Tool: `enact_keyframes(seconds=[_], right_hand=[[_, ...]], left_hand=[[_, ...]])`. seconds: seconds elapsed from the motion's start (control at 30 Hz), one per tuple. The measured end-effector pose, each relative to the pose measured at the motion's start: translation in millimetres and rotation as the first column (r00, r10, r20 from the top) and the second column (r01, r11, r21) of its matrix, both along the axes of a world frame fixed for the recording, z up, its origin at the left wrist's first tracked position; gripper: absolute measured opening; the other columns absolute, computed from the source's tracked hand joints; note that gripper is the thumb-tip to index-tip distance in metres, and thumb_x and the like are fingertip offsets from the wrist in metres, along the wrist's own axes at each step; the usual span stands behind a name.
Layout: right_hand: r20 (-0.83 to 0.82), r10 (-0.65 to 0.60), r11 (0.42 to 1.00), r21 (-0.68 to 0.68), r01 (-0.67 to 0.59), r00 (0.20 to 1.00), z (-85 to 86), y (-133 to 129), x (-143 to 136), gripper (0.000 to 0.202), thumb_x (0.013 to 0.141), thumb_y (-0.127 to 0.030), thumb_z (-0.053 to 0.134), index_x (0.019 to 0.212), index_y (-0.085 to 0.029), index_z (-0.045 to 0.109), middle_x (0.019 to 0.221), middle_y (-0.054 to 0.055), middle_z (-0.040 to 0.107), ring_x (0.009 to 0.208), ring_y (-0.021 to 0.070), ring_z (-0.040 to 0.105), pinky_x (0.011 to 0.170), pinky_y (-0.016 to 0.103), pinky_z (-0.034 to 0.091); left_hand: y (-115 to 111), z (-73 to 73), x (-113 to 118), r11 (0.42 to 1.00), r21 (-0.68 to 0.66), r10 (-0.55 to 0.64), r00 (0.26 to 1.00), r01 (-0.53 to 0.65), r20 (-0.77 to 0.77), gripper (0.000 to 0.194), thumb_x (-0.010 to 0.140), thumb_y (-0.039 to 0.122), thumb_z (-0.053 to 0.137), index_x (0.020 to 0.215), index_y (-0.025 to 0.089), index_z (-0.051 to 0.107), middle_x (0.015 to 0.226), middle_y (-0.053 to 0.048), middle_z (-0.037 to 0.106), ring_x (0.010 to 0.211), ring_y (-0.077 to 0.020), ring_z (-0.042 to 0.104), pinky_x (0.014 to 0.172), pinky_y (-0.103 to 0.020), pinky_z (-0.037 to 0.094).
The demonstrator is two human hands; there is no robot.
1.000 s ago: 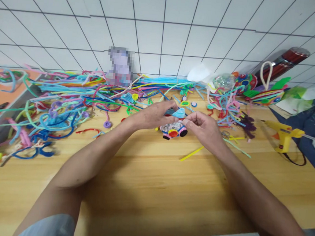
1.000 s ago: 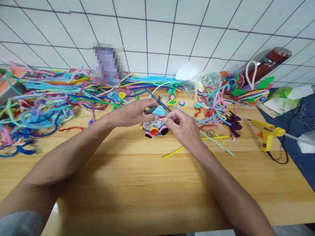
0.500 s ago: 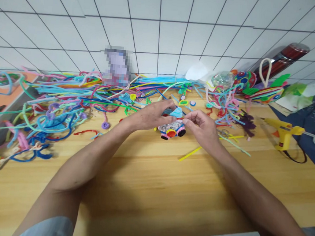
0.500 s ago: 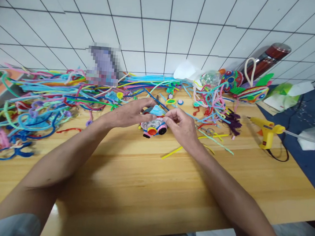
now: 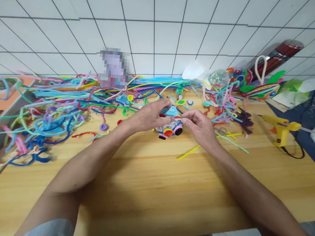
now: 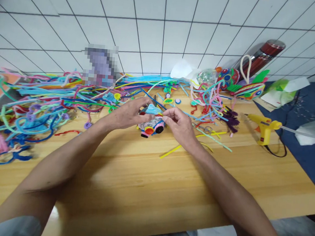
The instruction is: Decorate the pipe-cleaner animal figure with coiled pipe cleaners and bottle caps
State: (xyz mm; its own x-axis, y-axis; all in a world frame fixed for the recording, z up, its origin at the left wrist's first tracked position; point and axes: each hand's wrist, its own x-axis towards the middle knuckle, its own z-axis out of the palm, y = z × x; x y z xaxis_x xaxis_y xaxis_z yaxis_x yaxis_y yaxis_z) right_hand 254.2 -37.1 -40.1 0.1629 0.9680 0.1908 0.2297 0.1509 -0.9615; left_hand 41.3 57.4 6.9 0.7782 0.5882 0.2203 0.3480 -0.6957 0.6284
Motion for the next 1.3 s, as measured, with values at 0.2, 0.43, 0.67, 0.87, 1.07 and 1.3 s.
enact_keyframes(seconds=[0.2, 0.43, 0.67, 0.87, 1.07, 1.3], right_hand=[[-0.022, 0.001, 1.0, -0.016, -0.001, 1.0, 2.9, -1.2, -1.6, 0.02, 0.082, -0.04, 0.079, 0.089, -0.024, 0.068, 0.08, -0.001, 0.073, 0.075, 0.0169, 0.066, 0.071, 0.032, 0.051], [-0.07, 0.04, 0.993, -0.11, -0.048, 0.997, 7.8, 3.0, -0.1, 0.024, 0.077, -0.042, 0.08, 0.083, -0.022, 0.067, 0.069, -0.003, 0.066, 0.062, 0.0129, 0.055, 0.062, 0.029, 0.043], [-0.041, 0.034, 0.998, -0.053, -0.036, 0.999, 7.0, 1.3, -1.0, 0.022, 0.078, -0.04, 0.079, 0.085, -0.023, 0.067, 0.072, -0.002, 0.068, 0.064, 0.0139, 0.059, 0.063, 0.029, 0.047], [0.211, -0.088, 0.984, 0.168, 0.053, 0.974, 5.7, -6.1, -2.2, 0.009, 0.091, -0.034, 0.07, 0.093, -0.026, 0.071, 0.083, 0.001, 0.073, 0.076, 0.0187, 0.065, 0.072, 0.034, 0.052], [0.393, -0.093, 0.969, 0.247, -0.008, 0.915, 2.5, -6.3, -0.8, 0.008, 0.093, -0.027, 0.067, 0.086, -0.027, 0.072, 0.083, 0.003, 0.073, 0.077, 0.0208, 0.063, 0.076, 0.037, 0.05], [0.014, 0.054, 0.998, 0.009, -0.054, 0.998, 0.7, -1.3, -0.2, 0.019, 0.082, -0.037, 0.08, 0.089, -0.024, 0.067, 0.079, -0.001, 0.074, 0.072, 0.0167, 0.066, 0.068, 0.031, 0.054]], left_hand=[[2.2, -1.7, -0.8, 1.0, 0.002, -0.006, 1.0, 0.006, 0.008, 0.024, 0.094, 0.045, 0.061, 0.097, 0.021, 0.057, 0.094, -0.002, 0.061, 0.084, -0.0181, 0.056, 0.073, -0.03, 0.044], [1.8, -2.7, -1.4, 1.0, 0.012, -0.021, 1.0, 0.021, 0.001, 0.021, 0.095, 0.043, 0.062, 0.097, 0.022, 0.056, 0.097, -0.002, 0.064, 0.086, -0.0177, 0.059, 0.075, -0.03, 0.046], [0.7, 1.9, -1.6, 0.999, -0.014, -0.031, 0.999, 0.03, -0.037, 0.032, 0.094, 0.051, 0.068, 0.102, 0.021, 0.058, 0.101, -0.003, 0.065, 0.085, -0.0182, 0.06, 0.073, -0.031, 0.046], [1.7, -1.2, -2.6, 1.0, -0.004, -0.005, 1.0, 0.005, -0.026, 0.034, 0.096, 0.054, 0.067, 0.102, 0.022, 0.058, 0.097, -0.003, 0.063, 0.086, -0.0192, 0.058, 0.073, -0.031, 0.045], [2.3, -0.3, -2.8, 1.0, -0.025, -0.004, 0.999, 0.003, -0.038, 0.037, 0.095, 0.056, 0.068, 0.104, 0.022, 0.058, 0.097, -0.003, 0.063, 0.086, -0.0195, 0.058, 0.074, -0.032, 0.045], [4.5, -1.2, -4.4, 0.997, -0.069, -0.04, 0.999, 0.038, -0.022, 0.037, 0.095, 0.056, 0.067, 0.104, 0.021, 0.058, 0.102, -0.004, 0.065, 0.089, -0.0196, 0.06, 0.077, -0.032, 0.047]])
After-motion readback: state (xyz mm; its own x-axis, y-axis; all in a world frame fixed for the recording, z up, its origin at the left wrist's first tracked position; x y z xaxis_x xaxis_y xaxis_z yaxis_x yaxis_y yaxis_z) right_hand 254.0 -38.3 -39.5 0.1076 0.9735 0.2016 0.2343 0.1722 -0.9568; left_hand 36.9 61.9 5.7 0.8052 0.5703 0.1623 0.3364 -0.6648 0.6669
